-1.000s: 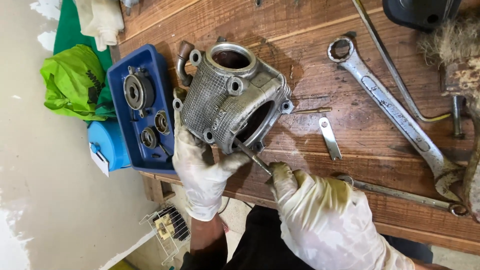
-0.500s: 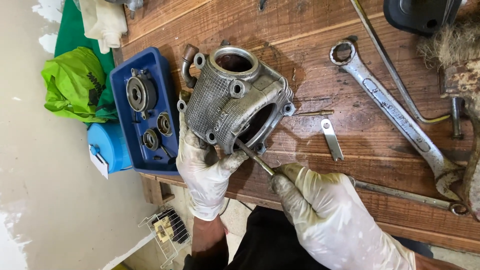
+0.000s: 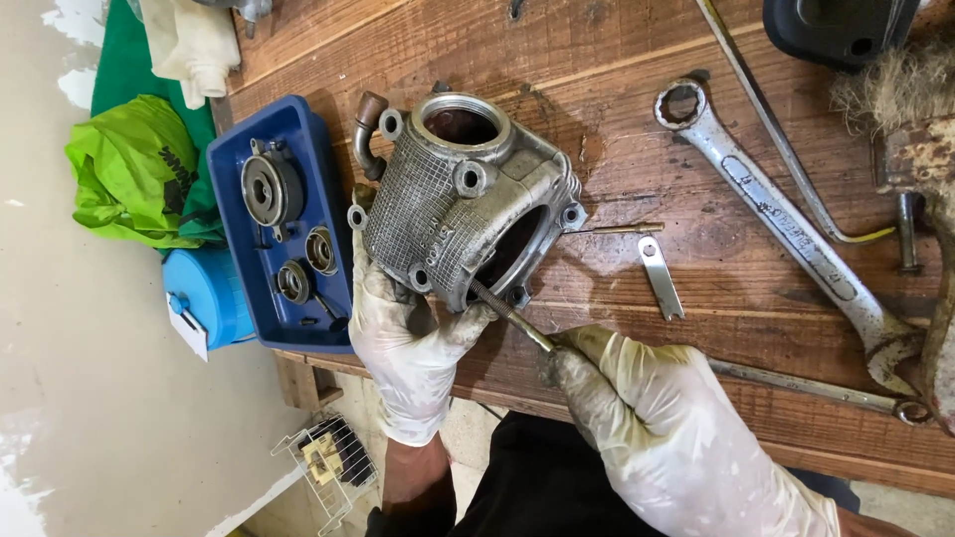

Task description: Disassembling a motorcycle engine cylinder head by using a tool to push out valve pins and then removing them by hand.

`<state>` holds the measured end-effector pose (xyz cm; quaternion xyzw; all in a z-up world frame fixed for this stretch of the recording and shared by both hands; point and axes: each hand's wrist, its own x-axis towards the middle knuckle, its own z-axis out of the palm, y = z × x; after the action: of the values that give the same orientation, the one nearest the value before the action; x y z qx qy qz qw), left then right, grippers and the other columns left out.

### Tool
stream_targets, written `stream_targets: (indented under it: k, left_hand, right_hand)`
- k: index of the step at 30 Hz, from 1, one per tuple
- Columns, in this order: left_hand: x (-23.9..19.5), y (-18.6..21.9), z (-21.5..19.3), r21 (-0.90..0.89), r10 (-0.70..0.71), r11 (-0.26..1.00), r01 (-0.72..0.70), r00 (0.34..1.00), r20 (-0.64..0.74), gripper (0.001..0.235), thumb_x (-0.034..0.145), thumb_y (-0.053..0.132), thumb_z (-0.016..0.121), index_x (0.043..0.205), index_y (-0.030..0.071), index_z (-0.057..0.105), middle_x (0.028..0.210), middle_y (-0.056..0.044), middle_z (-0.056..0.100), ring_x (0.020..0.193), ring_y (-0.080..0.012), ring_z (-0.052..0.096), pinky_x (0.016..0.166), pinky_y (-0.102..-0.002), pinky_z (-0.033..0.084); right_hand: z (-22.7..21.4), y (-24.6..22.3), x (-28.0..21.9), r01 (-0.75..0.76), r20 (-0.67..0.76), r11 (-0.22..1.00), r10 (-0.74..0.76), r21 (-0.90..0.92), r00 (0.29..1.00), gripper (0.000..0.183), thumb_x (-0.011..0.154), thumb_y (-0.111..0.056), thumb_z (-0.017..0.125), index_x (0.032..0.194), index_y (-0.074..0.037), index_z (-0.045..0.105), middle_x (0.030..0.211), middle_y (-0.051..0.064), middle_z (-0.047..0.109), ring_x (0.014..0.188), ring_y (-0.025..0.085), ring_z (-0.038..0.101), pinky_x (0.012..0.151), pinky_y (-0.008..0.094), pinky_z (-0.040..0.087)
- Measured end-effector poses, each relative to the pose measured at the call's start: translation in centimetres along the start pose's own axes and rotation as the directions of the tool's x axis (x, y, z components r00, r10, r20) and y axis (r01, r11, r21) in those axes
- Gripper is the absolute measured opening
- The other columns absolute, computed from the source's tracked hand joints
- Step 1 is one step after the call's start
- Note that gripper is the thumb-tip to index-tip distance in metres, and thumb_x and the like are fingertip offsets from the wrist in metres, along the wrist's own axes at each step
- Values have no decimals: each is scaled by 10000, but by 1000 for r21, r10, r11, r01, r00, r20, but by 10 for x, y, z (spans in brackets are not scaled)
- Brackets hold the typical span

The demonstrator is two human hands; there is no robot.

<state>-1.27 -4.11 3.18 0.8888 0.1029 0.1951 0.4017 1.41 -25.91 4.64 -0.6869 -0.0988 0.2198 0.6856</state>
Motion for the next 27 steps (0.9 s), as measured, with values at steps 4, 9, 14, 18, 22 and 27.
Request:
stream_targets:
  k: [4,9,14,18,22,27]
  left_hand:
    - [0,0,-2,196,56,979,-52,998,-18,983,740,551,810,1497,22,476,1664,-215,365,1536,-319,466,1237,-390,476]
    - [-1,-3,-6,307,63,950,-64,998,12,1016,732,674,733,1502,62,478,1655,-203,391,1516,-332,506,1203,-397,500]
    - [1,4,-4,176,40,984,-40,999,5,965,754,596,767,1490,38,488,1648,-245,389,1562,-329,411,1250,-405,445]
    - [1,-3,-8,282,49,958,-54,999,22,1024,737,700,706,1509,68,474,1640,-214,418,1503,-315,515,1185,-387,500]
    - [1,4,-2,117,6,993,-6,1000,7,1008,734,483,832,1530,16,425,1635,-198,415,1511,-292,481,1237,-380,462]
    - [2,15,-1,229,39,972,-46,999,38,977,769,500,812,1537,34,429,1649,-221,396,1572,-355,402,1315,-439,388]
  right_hand:
    - [3,2,-4,-61,34,998,62,-28,997,189,979,-241,581,998,-154,749,767,-48,704,686,112,640,686,309,507]
    - [2,2,-2,-7,40,997,10,-74,999,197,993,-255,565,933,-145,716,700,-26,698,612,160,640,671,335,525]
    - [1,5,-3,31,18,995,-30,-99,999,177,980,-240,591,983,-130,729,635,-44,685,483,135,578,513,334,502]
    - [2,-1,-1,63,60,996,-60,-57,996,237,1006,-223,505,1090,-117,699,907,-5,779,847,171,747,858,328,533]
    - [-5,-1,1,89,66,973,-76,-212,995,193,977,-233,556,1092,-158,692,744,-11,716,637,196,681,640,322,544]
    - [2,25,-18,229,-25,900,-256,-370,966,253,903,-197,660,1139,-108,638,876,56,742,612,286,735,553,386,593]
